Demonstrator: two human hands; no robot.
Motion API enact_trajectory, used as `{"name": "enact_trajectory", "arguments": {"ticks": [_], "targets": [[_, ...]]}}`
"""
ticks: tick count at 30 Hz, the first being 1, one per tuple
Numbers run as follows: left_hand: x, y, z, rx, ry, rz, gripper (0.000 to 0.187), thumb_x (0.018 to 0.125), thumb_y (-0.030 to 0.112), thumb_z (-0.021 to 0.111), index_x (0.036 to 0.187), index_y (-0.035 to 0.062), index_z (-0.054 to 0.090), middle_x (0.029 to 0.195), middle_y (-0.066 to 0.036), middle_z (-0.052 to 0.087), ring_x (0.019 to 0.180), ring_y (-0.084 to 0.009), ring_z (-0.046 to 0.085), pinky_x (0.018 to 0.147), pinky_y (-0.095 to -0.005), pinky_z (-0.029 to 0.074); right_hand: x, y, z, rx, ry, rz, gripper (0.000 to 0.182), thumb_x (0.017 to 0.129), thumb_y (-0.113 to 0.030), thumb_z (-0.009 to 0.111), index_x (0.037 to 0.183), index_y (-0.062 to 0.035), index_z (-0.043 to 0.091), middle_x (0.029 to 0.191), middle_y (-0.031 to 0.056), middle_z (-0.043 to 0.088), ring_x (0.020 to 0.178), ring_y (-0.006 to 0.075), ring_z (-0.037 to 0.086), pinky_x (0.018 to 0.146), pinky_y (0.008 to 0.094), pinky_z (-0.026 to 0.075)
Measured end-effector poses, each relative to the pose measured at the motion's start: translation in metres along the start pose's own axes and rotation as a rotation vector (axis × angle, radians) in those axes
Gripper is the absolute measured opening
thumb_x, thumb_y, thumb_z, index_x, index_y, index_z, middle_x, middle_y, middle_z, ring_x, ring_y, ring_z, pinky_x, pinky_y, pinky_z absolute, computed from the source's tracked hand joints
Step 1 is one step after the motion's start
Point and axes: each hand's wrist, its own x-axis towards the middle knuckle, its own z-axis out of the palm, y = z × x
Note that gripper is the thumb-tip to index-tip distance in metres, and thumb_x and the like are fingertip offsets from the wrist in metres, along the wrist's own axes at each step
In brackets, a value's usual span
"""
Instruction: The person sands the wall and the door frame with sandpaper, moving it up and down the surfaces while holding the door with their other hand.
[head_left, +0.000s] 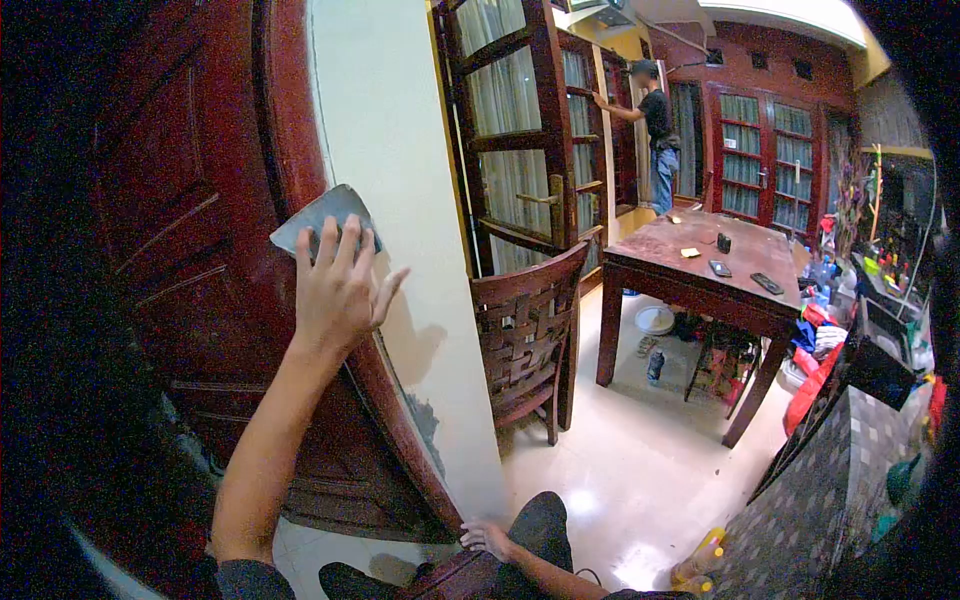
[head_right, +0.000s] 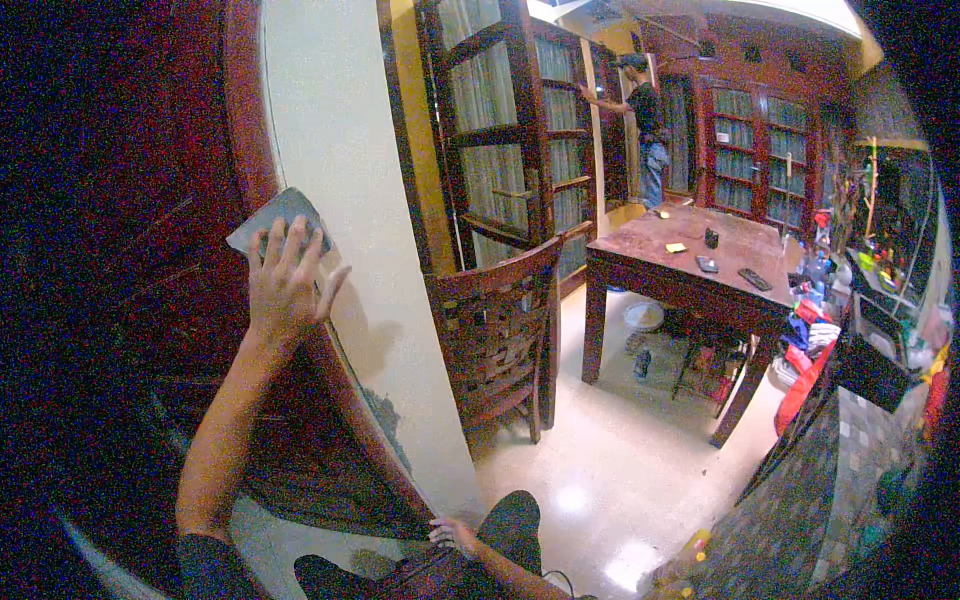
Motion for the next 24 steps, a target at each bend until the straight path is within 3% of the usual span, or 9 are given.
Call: {"name": "enact_trajectory", "arguments": {"ticks": [2, 6, 8, 11, 15, 17, 24], "targets": [[0.004, 0.005, 0.001, 0.032, 0.001, -0.110, 0.064, 0.079, 0.038, 0.060, 0.123, -0.0070, 0.046, 0.127, -0.020, 0.046, 0.118, -0.0369, 0.041, 0.100, -0.0505, 0.031, 0.000, 0.003, 0.000, -0.012, -0.066, -0.080, 0.054, 0.094, -0.047, 0.035, 0.130, -0.0079, 0.046, 0.107, 0.0081, 0.061, 0.102, 0.0205, 0.056, 0.090, 0.0357, 0.040], [0.023, 0.034, -0.008, 0.164, 0.026, -0.277, 0.056, 0.078, 0.033, 0.060, 0.117, -0.0079, 0.052, 0.119, -0.022, 0.048, 0.112, -0.0358, 0.045, 0.101, -0.0484, 0.030, 0.009, 0.002, -0.001, -0.014, -0.025, -0.097, 0.053, 0.091, -0.049, 0.040, 0.123, -0.0094, 0.052, 0.102, 0.0091, 0.064, 0.091, 0.0203, 0.062, 0.082, 0.0365, 0.046], [0.027, 0.047, -0.008, 0.212, -0.032, -0.393, 0.065, 0.078, 0.033, 0.062, 0.123, -0.0111, 0.045, 0.122, -0.024, 0.045, 0.114, -0.0354, 0.042, 0.102, -0.0468, 0.030, 0.004, 0.003, -0.004, 0.021, -0.055, -0.033, 0.051, 0.094, -0.046, 0.035, 0.126, -0.0076, 0.049, 0.105, 0.0086, 0.061, 0.100, 0.0195, 0.057, 0.089, 0.0353, 0.041], [0.034, 0.049, 0.002, 0.140, 0.003, -0.496, 0.075, 0.078, 0.035, 0.063, 0.131, -0.0102, 0.037, 0.129, -0.022, 0.039, 0.119, -0.0346, 0.037, 0.104, -0.0450, 0.029, 0.001, -0.002, -0.002, -0.009, -0.062, -0.033, 0.052, 0.094, -0.047, 0.036, 0.125, -0.0073, 0.049, 0.104, 0.0082, 0.061, 0.099, 0.0192, 0.057, 0.089, 0.0347, 0.041], [0.029, 0.045, 0.022, 0.035, 0.147, -0.542, 0.077, 0.079, 0.036, 0.063, 0.134, -0.0094, 0.034, 0.135, -0.022, 0.034, 0.126, -0.0354, 0.030, 0.107, -0.0435, 0.026, 0.001, -0.001, 0.002, 0.018, -0.014, -0.021, 0.053, 0.093, -0.048, 0.037, 0.123, -0.0071, 0.051, 0.103, 0.0083, 0.062, 0.098, 0.0194, 0.057, 0.088, 0.0345, 0.042], [0.034, 0.044, 0.020, 0.137, 0.205, -0.514, 0.071, 0.082, 0.031, 0.061, 0.135, -0.0090, 0.034, 0.141, -0.023, 0.029, 0.133, -0.0360, 0.025, 0.110, -0.0422, 0.023, -0.001, -0.006, 0.006, -0.024, 0.007, 0.014, 0.052, 0.092, -0.048, 0.038, 0.122, -0.0077, 0.052, 0.103, 0.0082, 0.062, 0.097, 0.0201, 0.058, 0.088, 0.0355, 0.042], [0.049, 0.049, 0.016, 0.152, 0.101, -0.574, 0.061, 0.086, 0.014, 0.052, 0.137, -0.0095, 0.030, 0.147, -0.024, 0.023, 0.138, -0.0333, 0.022, 0.112, -0.0387, 0.023, 0.007, 0.013, -0.006, -0.021, -0.101, -0.097, 0.052, 0.093, -0.047, 0.035, 0.124, -0.0088, 0.051, 0.105, 0.0086, 0.063, 0.099, 0.0210, 0.059, 0.088, 0.0371, 0.042]]}}
